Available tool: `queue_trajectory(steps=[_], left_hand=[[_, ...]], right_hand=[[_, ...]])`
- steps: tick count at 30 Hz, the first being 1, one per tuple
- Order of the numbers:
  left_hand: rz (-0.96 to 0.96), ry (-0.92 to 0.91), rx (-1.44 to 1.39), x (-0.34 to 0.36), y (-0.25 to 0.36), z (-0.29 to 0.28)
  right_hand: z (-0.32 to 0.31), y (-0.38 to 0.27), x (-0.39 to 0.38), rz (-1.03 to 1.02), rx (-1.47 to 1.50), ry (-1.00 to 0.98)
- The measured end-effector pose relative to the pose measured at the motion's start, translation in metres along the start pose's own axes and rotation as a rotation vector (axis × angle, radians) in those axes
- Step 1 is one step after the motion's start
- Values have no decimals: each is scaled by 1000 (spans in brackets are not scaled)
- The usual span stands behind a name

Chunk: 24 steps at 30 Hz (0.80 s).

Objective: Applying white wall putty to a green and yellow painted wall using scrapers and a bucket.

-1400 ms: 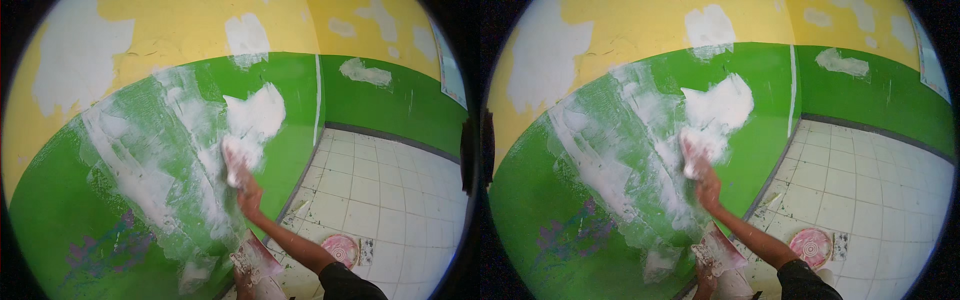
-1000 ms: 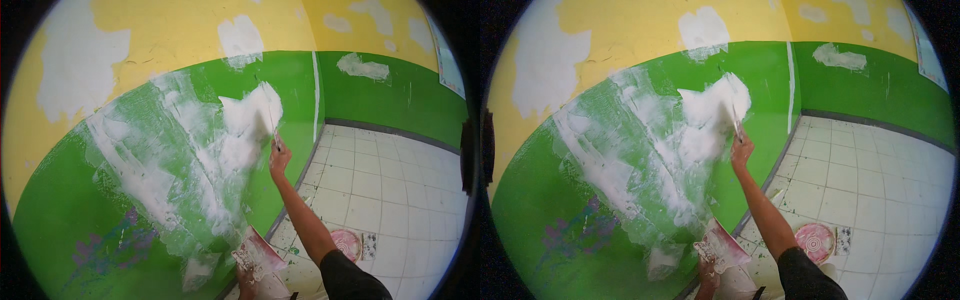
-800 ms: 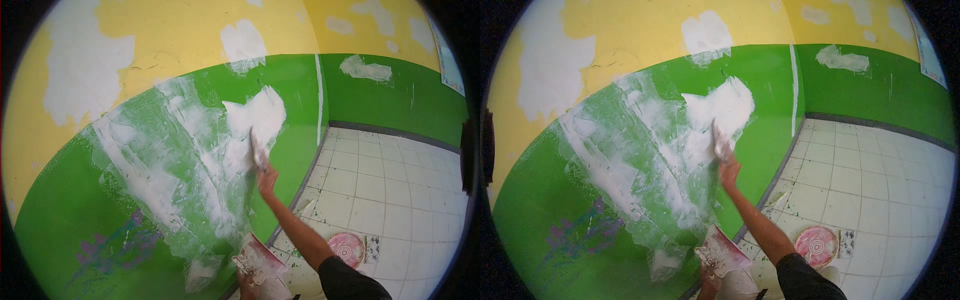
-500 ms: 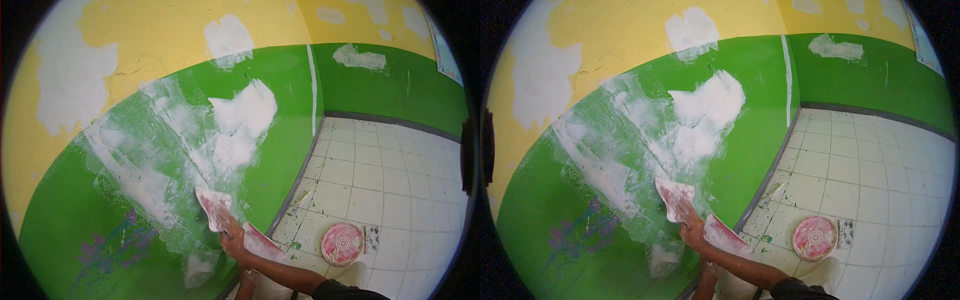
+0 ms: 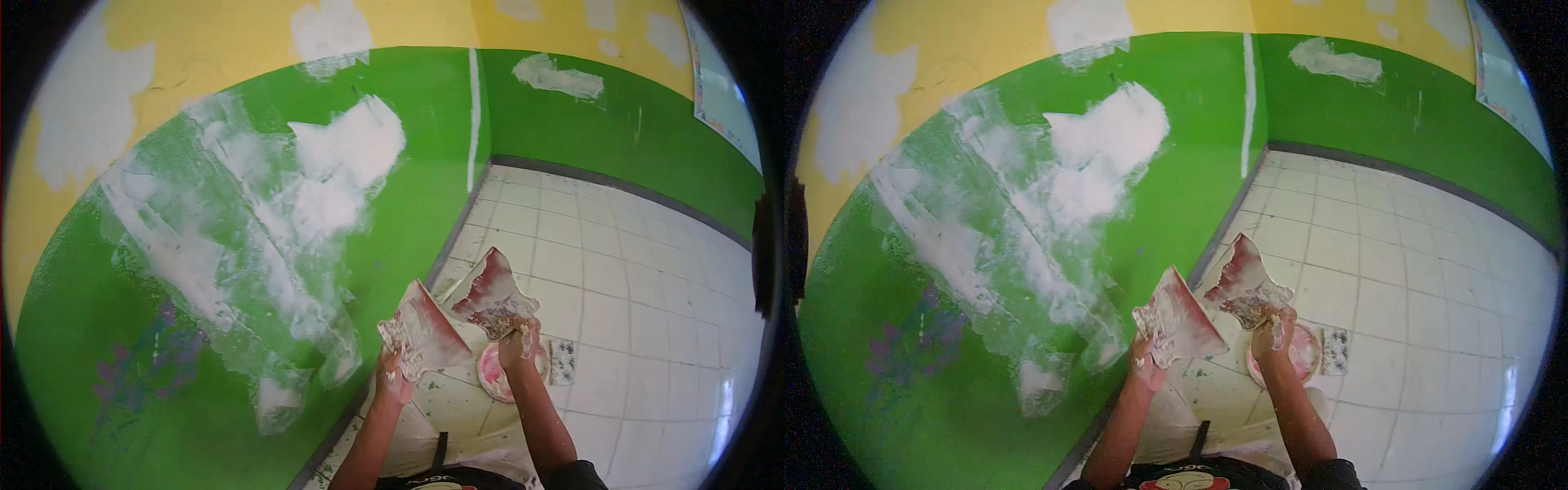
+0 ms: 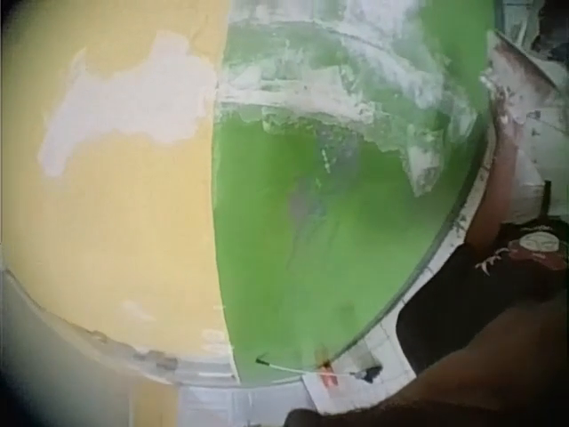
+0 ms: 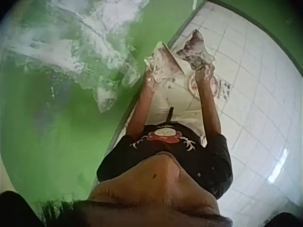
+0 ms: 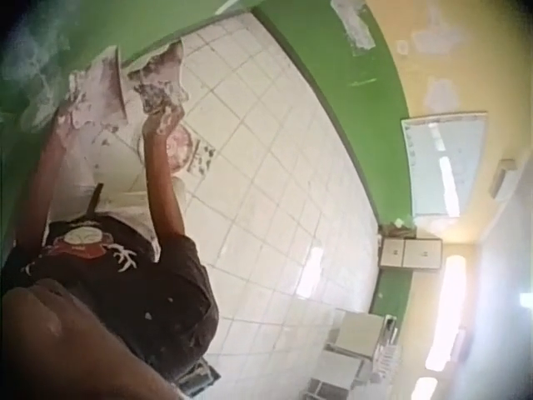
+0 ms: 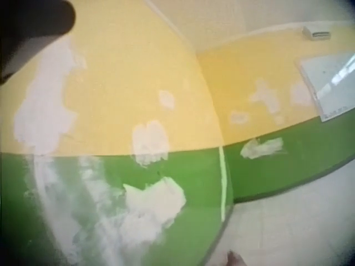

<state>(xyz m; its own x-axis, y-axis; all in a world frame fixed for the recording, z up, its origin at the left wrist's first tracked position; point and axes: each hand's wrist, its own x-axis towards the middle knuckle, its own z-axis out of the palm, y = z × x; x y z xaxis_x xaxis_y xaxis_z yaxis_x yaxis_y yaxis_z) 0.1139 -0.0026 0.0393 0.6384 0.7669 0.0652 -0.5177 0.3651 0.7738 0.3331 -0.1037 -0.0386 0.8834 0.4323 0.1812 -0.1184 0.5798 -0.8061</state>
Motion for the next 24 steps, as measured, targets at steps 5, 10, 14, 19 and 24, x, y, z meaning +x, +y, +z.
queue_trajectory(steps=[5,10,14,19,24], left_hand=[[-30,-13,-20,9,-19,64],[-36,-32,-36,23,-53,71],[-66,-52,-20,31,-62,70],[-36,-44,-4,35,-47,71],[70,139,161,38,-52,106]], right_hand=[[-10,-61,-18,-321,-275,73],[-28,-107,-29,-603,-608,-180],[-55,-87,-19,-577,-563,-210],[-82,-61,-11,-369,-784,-236],[-175,21,0,-2,-480,438]])
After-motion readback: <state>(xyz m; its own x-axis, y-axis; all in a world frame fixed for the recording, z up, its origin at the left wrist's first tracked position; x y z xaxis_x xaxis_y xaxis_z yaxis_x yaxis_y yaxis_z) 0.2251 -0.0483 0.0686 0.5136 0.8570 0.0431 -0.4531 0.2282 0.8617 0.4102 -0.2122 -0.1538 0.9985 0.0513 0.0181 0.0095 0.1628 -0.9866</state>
